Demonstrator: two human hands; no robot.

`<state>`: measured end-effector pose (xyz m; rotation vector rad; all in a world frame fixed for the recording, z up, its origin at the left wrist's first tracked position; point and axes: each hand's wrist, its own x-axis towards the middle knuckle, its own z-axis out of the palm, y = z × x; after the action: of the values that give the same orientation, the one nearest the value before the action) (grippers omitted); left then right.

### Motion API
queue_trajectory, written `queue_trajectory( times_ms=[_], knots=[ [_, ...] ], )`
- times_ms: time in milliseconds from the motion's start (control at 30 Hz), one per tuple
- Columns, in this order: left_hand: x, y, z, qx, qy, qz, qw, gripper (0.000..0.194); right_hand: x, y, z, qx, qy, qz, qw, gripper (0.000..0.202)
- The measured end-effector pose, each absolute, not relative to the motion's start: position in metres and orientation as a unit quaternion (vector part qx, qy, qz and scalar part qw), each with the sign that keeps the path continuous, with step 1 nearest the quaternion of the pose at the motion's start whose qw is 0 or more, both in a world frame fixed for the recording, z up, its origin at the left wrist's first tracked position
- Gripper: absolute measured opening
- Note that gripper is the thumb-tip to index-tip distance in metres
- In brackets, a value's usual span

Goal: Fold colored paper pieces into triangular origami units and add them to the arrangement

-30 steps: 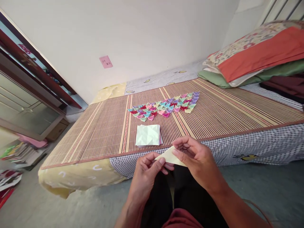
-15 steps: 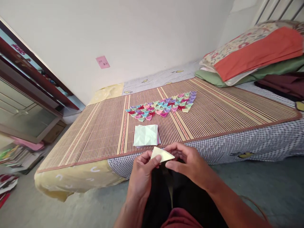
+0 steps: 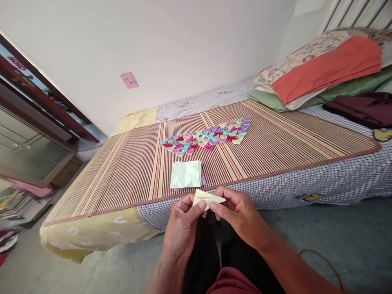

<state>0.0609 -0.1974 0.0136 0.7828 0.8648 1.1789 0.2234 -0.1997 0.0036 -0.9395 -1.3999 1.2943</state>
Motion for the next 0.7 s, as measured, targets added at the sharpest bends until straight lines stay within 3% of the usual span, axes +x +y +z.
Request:
queue_trajectory(
  times_ms=[700],
  knots=[
    [0.061, -0.203, 0.013, 0.403, 0.426, 0.52, 0.621, 0.026, 0.244, -0.196, -0.006, -0.417, -0.601, 0.505, 0.458, 0.035]
  ],
)
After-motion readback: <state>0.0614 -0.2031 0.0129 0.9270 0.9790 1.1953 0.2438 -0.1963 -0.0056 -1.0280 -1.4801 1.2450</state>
